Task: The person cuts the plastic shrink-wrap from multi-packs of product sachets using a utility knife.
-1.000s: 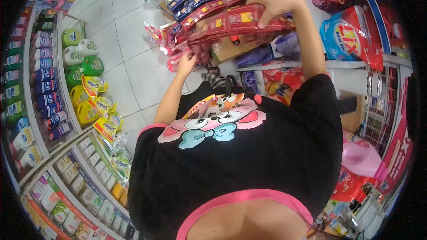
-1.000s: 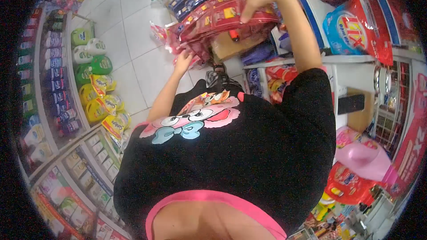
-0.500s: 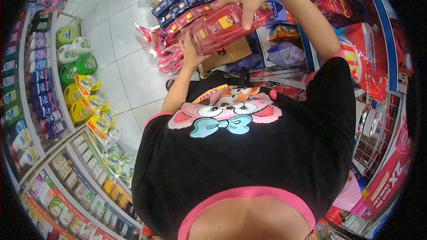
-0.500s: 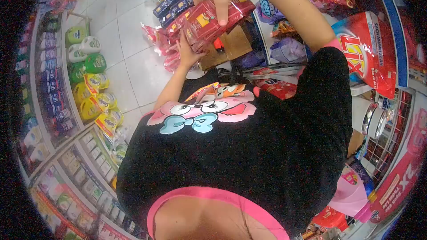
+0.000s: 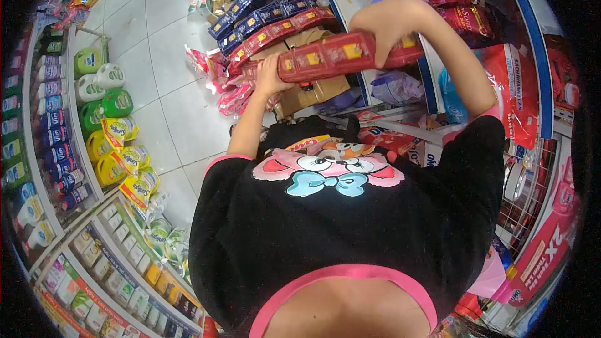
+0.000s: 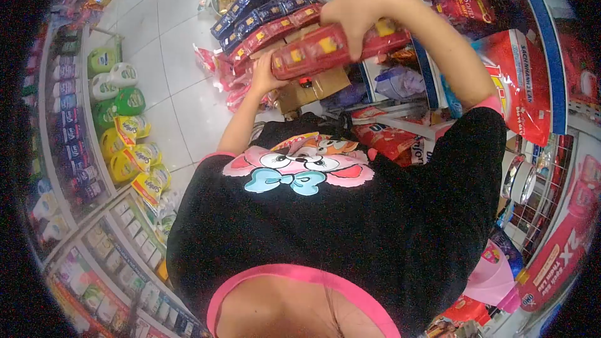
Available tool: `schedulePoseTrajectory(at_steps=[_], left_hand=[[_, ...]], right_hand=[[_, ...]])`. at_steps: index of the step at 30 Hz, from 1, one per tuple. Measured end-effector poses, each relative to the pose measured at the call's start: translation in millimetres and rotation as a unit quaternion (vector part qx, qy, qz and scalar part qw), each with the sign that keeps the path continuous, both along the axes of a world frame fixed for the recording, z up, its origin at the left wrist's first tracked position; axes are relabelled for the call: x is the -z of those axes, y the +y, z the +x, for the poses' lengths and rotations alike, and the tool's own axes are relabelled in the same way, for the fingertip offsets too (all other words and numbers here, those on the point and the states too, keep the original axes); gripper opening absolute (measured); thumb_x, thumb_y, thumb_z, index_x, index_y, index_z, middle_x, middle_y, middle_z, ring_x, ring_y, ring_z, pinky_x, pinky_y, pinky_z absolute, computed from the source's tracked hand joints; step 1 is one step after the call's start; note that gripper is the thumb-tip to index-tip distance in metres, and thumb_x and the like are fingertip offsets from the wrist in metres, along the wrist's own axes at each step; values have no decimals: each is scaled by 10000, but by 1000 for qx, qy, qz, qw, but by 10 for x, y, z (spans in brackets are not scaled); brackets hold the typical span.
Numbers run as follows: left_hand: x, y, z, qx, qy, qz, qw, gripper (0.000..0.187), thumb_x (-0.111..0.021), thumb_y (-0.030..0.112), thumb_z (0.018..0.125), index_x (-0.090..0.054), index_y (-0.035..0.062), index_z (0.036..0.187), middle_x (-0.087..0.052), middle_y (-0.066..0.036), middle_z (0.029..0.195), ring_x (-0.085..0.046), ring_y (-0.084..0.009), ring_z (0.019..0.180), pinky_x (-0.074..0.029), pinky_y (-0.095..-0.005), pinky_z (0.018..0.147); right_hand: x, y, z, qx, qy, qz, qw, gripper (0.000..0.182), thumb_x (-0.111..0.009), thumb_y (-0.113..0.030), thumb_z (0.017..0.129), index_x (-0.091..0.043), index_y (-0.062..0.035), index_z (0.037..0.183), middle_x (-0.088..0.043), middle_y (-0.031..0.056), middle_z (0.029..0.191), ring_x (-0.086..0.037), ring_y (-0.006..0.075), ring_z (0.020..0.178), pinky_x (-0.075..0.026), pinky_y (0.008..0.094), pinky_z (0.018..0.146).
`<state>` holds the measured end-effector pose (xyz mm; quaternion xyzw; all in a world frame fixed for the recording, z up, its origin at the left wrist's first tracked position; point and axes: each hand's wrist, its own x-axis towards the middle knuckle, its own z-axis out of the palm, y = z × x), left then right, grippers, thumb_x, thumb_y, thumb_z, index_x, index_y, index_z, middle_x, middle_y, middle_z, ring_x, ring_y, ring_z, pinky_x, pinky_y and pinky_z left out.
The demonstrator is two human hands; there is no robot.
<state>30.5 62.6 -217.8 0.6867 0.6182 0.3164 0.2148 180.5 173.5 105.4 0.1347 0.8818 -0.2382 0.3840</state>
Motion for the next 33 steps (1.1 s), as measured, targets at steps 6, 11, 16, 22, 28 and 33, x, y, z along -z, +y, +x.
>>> schedulePoseTrajectory(at_steps=[6, 11, 16, 22, 28, 33], left_hand=[[-111, -151, -353, -16, 138, -52, 989, 702, -669, 372, 386, -424, 123, 995, -465, -82, 941, -422, -224, 898, -284, -358, 702], [-64, -227, -404, -38, 223, -136, 964, 687, -654, 360, 403, -411, 108, 994, -454, -75, 910, -421, -214, 894, -295, -370, 693], [35, -340, -560, -60, 195, -149, 968, 665, -645, 331, 413, -412, 100, 991, -459, -59, 931, -424, -217, 902, -295, -388, 716], [9, -364, -541, -67, 164, -150, 973, 689, -649, 287, 404, -387, 91, 1011, -447, -63, 991, -404, -222, 943, -275, -410, 750], [94, -210, -420, -63, 176, -169, 968, 694, -650, 282, 420, -369, 89, 1025, -432, -88, 987, -390, -229, 942, -266, -413, 752], [57, 195, -282, -28, 208, -193, 959, 725, -655, 288, 438, -357, 54, 1056, -438, -99, 954, -396, -254, 934, -268, -395, 783]], right_hand=[[1100, 692, 596, 158, -110, 71, 979, 485, -706, -219, 412, -552, -32, 832, -573, 113, 807, -553, 222, 711, -422, 301, 589], [2182, 912, 847, 192, -14, 9, 981, 464, -691, -64, 401, -539, -26, 838, -575, 87, 768, -548, 202, 682, -433, 321, 574], [2881, 973, 838, 255, 54, -74, 963, 468, -679, -25, 421, -518, -20, 860, -572, 84, 746, -551, 211, 670, -435, 338, 552], [3222, 933, 952, 323, 2, -154, 934, 377, -631, -49, 467, -524, -22, 828, -535, 64, 682, -523, 179, 608, -415, 299, 512], [3878, 946, 1056, 328, 38, 76, 941, 370, -494, -115, 609, -505, -117, 979, -441, 66, 1022, -413, 219, 979, -263, 542, 799], [3713, 896, 1113, 392, -42, 184, 901, 334, -464, -190, 686, -458, -116, 1011, -344, 60, 1123, -319, 278, 1064, -198, 603, 810]])
